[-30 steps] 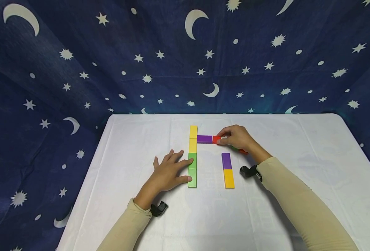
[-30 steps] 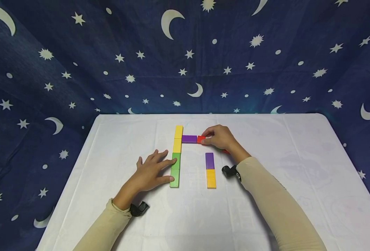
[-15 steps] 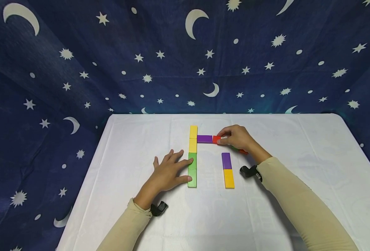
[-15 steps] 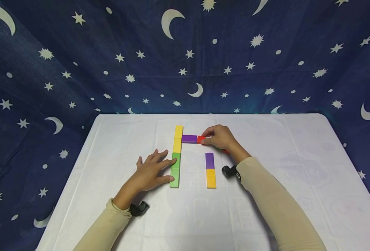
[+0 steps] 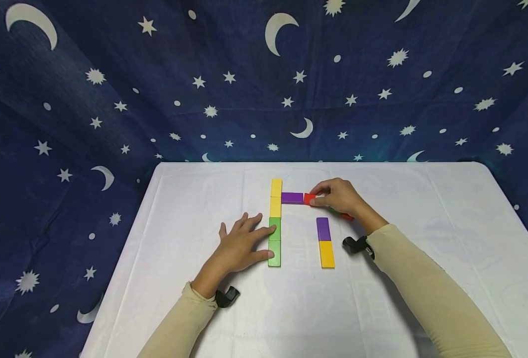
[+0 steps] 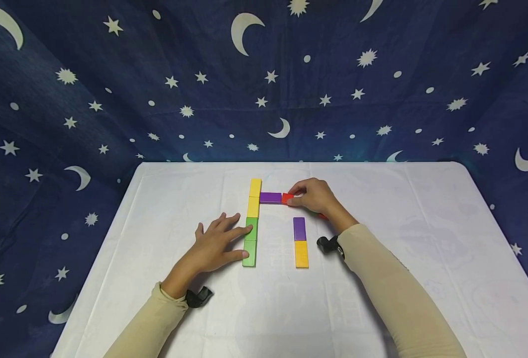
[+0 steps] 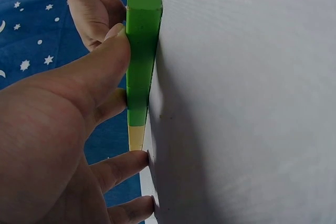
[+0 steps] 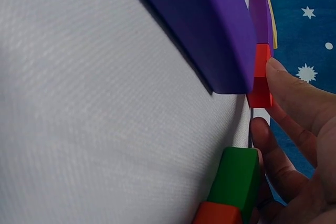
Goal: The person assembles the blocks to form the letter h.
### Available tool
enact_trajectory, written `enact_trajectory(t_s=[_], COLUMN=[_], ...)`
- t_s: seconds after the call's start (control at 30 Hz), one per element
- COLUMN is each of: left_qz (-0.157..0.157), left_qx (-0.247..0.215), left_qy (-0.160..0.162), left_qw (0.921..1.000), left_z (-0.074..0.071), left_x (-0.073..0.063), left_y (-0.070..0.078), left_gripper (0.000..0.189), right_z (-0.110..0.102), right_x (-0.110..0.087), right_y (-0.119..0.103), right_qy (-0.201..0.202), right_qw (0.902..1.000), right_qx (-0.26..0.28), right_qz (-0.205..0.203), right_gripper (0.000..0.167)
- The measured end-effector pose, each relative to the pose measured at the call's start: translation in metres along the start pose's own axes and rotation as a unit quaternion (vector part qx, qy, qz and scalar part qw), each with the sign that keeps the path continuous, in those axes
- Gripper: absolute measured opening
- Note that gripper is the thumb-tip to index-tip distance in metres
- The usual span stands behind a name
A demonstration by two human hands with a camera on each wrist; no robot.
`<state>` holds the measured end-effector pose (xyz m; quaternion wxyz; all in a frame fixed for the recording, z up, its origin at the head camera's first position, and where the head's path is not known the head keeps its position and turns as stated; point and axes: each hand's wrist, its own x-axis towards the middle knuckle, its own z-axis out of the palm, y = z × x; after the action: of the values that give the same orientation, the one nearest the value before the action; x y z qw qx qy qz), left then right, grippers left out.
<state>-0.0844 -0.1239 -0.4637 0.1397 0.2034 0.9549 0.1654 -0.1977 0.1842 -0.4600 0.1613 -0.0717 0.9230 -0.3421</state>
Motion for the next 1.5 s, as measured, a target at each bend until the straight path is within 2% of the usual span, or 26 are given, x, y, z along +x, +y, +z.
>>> enact_trajectory(t_s=[0.73,0.93,1.17,1.5], left_qz=[-0.005,-0.004,-0.003,0.002], left_qx=[-0.005,-0.004,-0.001,0.001], left_qy=[-0.005,-0.002,0.0,0.008], left_qw=[1.0,1.0,1.0,1.0], left_z=[-0.001,-0.001,-0.001,-0.001], left_x=[0.0,0.0,0.0,-0.001], left_y=[0.001,0.002,0.002,0.002], left_gripper=[0.066,0.066,0.066,0.065], right_z=[-0.001,-0.002,-0.014,-0.034], right_x=[0.001,0.0,-0.008,-0.027], right_y=[0.001,0.003,0.008,0.028], right_qy=[-0.001,0.006,0.016,0.034], right_qw=[1.0,0.9996,0.9996,0.9991], right_qx=[0.006,0.026,0.022,-0.005], right_qz=[0.005,0.012,0.011,0.025], right_gripper=[0.034,0.032,0.032,0.033])
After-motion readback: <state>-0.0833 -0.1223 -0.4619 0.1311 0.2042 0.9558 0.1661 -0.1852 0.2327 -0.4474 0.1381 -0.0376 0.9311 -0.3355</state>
